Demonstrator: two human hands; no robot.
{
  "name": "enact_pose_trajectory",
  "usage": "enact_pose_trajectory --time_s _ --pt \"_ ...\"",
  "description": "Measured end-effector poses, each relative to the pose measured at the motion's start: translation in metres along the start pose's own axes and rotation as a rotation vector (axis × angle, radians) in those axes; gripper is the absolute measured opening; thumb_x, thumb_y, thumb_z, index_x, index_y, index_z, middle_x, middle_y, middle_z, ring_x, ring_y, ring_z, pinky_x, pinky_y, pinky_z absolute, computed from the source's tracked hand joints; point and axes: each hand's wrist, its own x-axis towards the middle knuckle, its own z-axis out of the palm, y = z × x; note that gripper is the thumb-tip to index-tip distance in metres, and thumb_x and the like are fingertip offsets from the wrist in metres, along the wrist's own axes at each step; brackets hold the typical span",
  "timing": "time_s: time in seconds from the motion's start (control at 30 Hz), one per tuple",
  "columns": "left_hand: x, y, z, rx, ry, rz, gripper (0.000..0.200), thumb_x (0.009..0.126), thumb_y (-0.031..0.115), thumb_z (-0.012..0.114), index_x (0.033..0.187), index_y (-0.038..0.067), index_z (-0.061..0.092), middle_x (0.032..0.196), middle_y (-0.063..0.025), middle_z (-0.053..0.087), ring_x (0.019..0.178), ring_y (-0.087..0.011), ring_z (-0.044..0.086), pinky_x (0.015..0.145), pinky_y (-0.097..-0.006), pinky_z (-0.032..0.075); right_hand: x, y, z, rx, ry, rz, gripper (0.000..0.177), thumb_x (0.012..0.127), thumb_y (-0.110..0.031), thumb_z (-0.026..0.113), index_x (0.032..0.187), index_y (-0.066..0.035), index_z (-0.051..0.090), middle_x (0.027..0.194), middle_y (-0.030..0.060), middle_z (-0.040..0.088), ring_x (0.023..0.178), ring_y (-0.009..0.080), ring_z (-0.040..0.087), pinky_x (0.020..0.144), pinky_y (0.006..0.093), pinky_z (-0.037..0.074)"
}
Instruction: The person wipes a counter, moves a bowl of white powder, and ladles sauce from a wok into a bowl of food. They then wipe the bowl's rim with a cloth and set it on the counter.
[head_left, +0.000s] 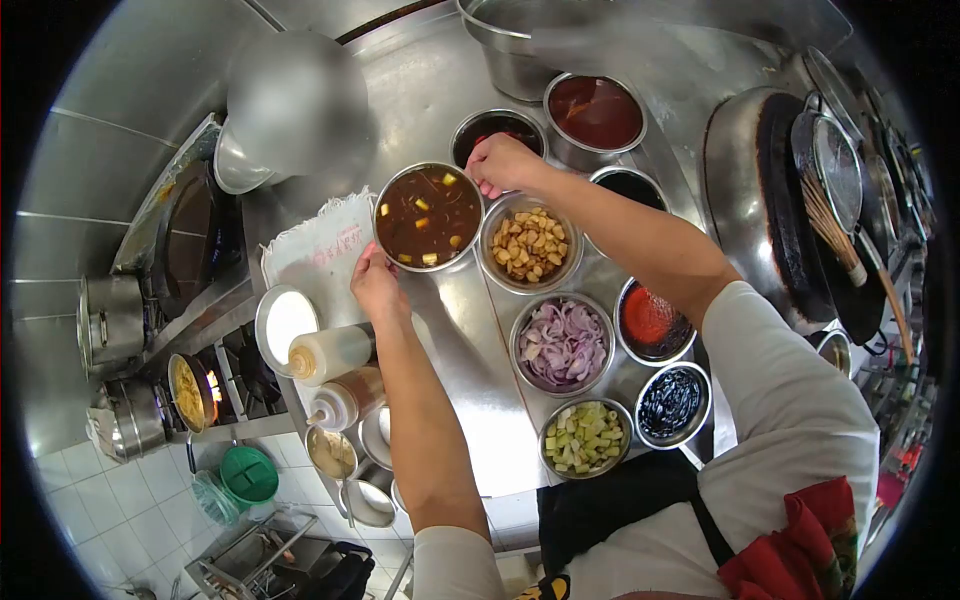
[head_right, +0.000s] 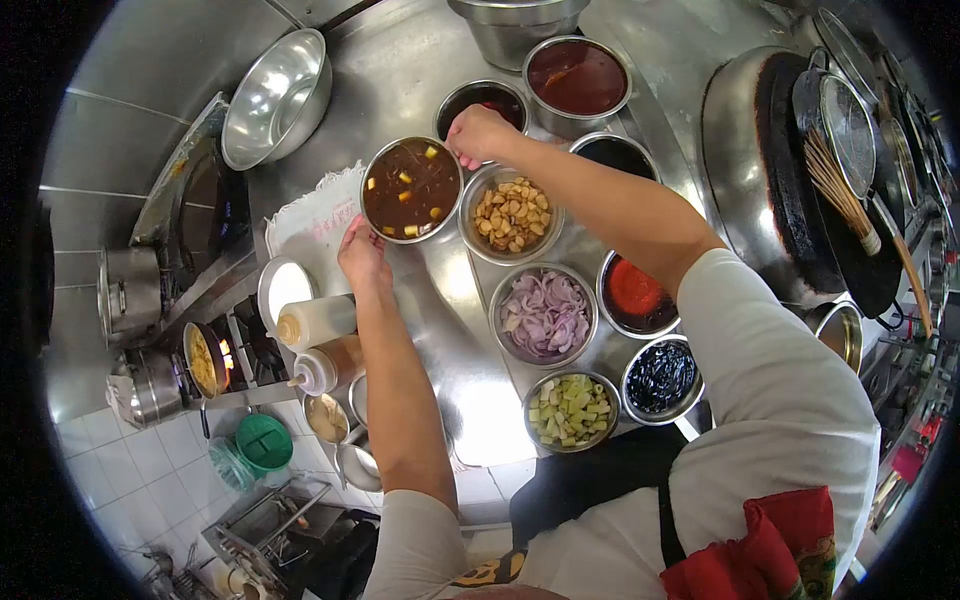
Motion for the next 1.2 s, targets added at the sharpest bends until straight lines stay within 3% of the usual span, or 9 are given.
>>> enact_pose_trajectory --time_s 0.2,0.3,0.5,0.7,0.87,0.93,1.03,1.13,1.2 --pt "-0.007 0.004 0.002 -0.002 -0.001 -0.018 0.025 0.095 0.010 0.059 0.115 -0.004 0.060 0.080 0.0003 0.059 0.068 -0.0071 0.052 0.060 -0.0225 0.043 -0.014 -0.019 0.004 -0.681 0.260 -0.491 0.037 0.085 -0.008 0.056 0.121 -0.010 0.064 0.107 0.0216 0.066 0.096 0.0303 0.068 0.084 0.0433 0.053" --pt "-0.011 0.011 0.004 0.028 0.003 -0.057 0.026 0.095 0.014 0.059 0.117 -0.001 0.060 0.081 0.0005 0.059 0.069 -0.0075 0.053 0.060 -0.0236 0.044 -0.029 -0.046 0.012 -0.886 0.079 -0.481 0.048 0.087 -0.007 0.052 0.134 -0.014 0.055 0.122 0.0211 0.058 0.108 0.0327 0.063 0.091 0.0445 0.050" --pt "-0.019 0.013 0.006 0.055 0.023 -0.109 0.029 0.096 0.018 0.058 0.121 0.003 0.059 0.089 -0.0011 0.062 0.074 -0.0097 0.057 0.064 -0.0255 0.046 -0.017 -0.043 0.029 -1.205 0.049 -0.553 0.043 0.092 -0.013 0.045 0.134 -0.010 0.055 0.122 0.0189 0.058 0.108 0.0351 0.062 0.091 0.0447 0.051" --pt "-0.018 0.010 -0.001 0.002 -0.068 -0.118 0.030 0.098 0.020 0.053 0.122 0.003 0.058 0.097 -0.0035 0.065 0.082 -0.0120 0.059 0.066 -0.0279 0.049 -0.057 -0.042 0.015 -1.293 -0.003 -0.307 0.034 0.089 -0.013 0.049 0.119 -0.005 0.063 0.123 0.0195 0.058 0.108 0.0340 0.063 0.084 0.0449 0.054" --pt "-0.023 -0.015 -0.020 -0.096 -0.096 -0.134 0.029 0.097 0.020 0.050 0.117 0.001 0.058 0.099 -0.0075 0.060 0.091 -0.0175 0.059 0.076 -0.0324 0.053 -0.089 -0.043 0.001 -0.484 -0.015 -0.251 0.034 0.090 -0.015 0.056 0.121 -0.001 0.062 0.115 0.0191 0.064 0.099 0.0236 0.065 0.083 0.0376 0.055" --pt "-0.060 -0.004 -0.013 -0.119 0.082 -0.089 0.032 0.096 0.015 0.051 0.122 -0.003 0.054 0.106 -0.0107 0.058 0.088 -0.0203 0.060 0.076 -0.0327 0.052 -0.150 -0.078 0.018 -0.224 -0.180 0.002 0.036 0.095 -0.015 0.056 0.131 -0.010 0.056 0.127 0.0173 0.055 0.104 0.0276 0.062 0.086 0.0343 0.056" --pt "-0.095 -0.029 -0.018 -0.208 0.144 -0.106 0.032 0.095 0.012 0.051 0.123 -0.003 0.054 0.106 -0.0105 0.059 0.088 -0.0193 0.060 0.076 -0.0318 0.052 -0.218 -0.046 0.023 0.123 -0.487 -0.117 0.037 0.089 -0.021 0.061 0.114 0.006 0.065 0.121 0.0214 0.063 0.100 0.0223 0.065 0.080 0.0390 0.054" --pt "-0.145 -0.037 -0.027 -0.230 0.118 -0.197 0.031 0.096 0.012 0.050 0.125 -0.001 0.055 0.104 -0.0084 0.060 0.089 -0.0168 0.060 0.077 -0.0307 0.052 -0.306 -0.070 0.055 0.286 -0.746 0.094 0.032 0.096 -0.014 0.054 0.114 0.011 0.063 0.121 0.0236 0.062 0.106 0.0297 0.064 0.085 0.0411 0.054" --pt "-0.174 -0.040 -0.037 -0.136 0.050 -0.179 0.032 0.098 0.016 0.054 0.125 -0.001 0.055 0.107 -0.0081 0.061 0.091 -0.0162 0.059 0.080 -0.0317 0.053 -0.336 -0.068 0.074 0.363 -0.986 -0.053 0.029 0.099 -0.006 0.047 0.117 0.010 0.063 0.118 0.0272 0.062 0.102 0.0330 0.066 0.084 0.0436 0.055"
